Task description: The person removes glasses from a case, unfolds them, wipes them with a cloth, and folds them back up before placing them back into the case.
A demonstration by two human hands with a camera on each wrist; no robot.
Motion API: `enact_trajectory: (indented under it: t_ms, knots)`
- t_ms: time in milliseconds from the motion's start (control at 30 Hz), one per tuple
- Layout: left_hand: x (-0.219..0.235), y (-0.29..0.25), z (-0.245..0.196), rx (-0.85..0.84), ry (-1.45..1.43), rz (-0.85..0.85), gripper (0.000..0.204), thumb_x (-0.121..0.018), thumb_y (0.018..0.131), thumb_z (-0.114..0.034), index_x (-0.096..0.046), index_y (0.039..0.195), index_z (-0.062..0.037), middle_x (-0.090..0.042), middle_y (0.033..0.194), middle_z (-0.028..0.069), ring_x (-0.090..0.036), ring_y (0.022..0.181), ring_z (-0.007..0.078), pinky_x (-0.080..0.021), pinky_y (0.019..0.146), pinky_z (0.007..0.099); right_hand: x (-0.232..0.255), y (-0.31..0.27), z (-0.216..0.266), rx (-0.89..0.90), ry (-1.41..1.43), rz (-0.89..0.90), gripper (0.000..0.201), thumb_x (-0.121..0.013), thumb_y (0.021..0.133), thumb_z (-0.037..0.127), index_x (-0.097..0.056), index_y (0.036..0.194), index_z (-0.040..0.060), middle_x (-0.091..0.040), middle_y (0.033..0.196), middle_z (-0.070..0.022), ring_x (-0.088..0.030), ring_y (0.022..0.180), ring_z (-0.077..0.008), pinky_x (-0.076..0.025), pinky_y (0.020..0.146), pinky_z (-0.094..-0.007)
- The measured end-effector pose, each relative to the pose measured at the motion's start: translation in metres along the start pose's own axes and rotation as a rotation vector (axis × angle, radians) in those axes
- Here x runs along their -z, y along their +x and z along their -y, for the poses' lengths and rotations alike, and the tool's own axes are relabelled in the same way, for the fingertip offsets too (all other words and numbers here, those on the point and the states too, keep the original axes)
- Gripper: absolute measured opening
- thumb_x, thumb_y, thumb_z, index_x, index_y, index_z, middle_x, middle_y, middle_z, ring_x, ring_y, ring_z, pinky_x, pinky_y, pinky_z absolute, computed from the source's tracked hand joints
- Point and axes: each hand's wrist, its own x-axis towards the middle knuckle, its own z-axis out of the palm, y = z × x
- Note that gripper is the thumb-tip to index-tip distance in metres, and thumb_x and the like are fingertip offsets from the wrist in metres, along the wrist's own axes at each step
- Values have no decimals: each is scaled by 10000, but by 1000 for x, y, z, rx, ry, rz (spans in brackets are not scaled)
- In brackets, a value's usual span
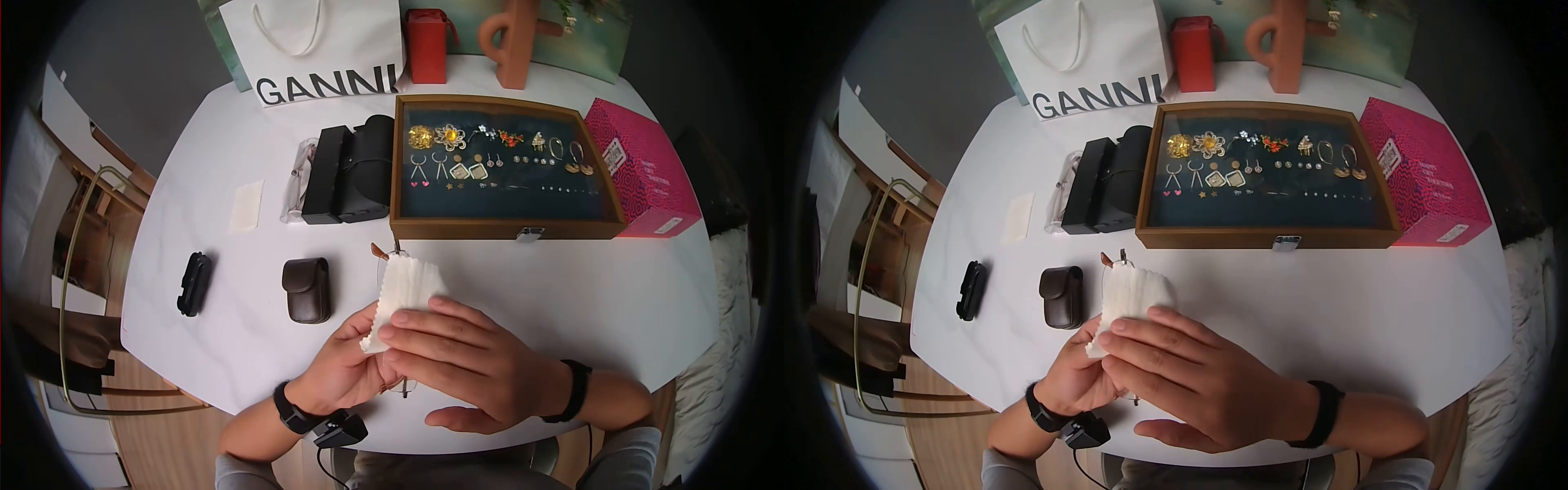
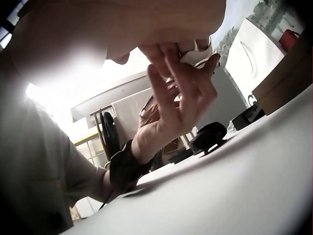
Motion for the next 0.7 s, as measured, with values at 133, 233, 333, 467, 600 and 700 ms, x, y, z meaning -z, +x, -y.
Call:
enact_trajectory:
  t_ms: [133, 233, 333, 467, 600, 700]
  knots:
    - [-29, 12, -3, 85, 178, -113, 507, -455, 1027, -203, -326, 1493, -52, -428, 1460, 233, -511, 1302, 374, -507, 1032, 479, -2, 0, 4, 52, -17, -66, 363, -568, 981, 263, -639, 1192, -24, -617, 1280, -184, -598, 1189, -322, -473, 1011, -444]
    - [-32, 13, -8, 175, 237, -137, 508, -438, 1027, -220, -330, 1500, -70, -394, 1493, 238, -437, 1365, 395, -428, 1110, 495, -5, 1, 11, 59, 11, -61, 299, -615, 930, 165, -654, 1157, -26, -647, 1197, -165, -632, 1118, -310, -524, 946, -400]
    - [-36, 16, -5, 137, 200, -40, 505, -441, 1024, -223, -344, 1496, -71, -374, 1515, 225, -396, 1391, 416, -387, 1143, 500, -6, -2, 15, 144, -100, 12, 268, -634, 901, 106, -662, 1136, -21, -659, 1144, -147, -634, 1112, -291, -533, 936, -381]
    - [-36, 18, -2, 130, 221, -56, 522, -445, 1023, -238, -326, 1503, -72, -328, 1551, 206, -380, 1399, 426, -370, 1156, 506, -20, -6, 15, 230, -116, 8, 262, -600, 880, 110, -649, 1078, -54, -622, 1179, -163, -611, 1108, -296, -504, 948, -396]
    - [-30, 13, -3, 174, 175, -9, 557, -427, 1033, -262, -268, 1524, -50, -241, 1595, 199, -385, 1411, 369, -435, 1116, 448, -12, 2, 6, 106, -260, -93, 237, -600, 896, 116, -661, 1073, -31, -630, 1178, -140, -610, 1122, -284, -499, 964, -403]
    - [-23, 14, -5, 179, 163, -14, 562, -407, 1044, -268, -249, 1529, -34, -204, 1610, 196, -405, 1405, 325, -479, 1075, 396, -10, 4, 7, 52, -317, -91, 234, -611, 898, 117, -663, 1090, -7, -631, 1182, -124, -605, 1141, -272, -484, 977, -410]
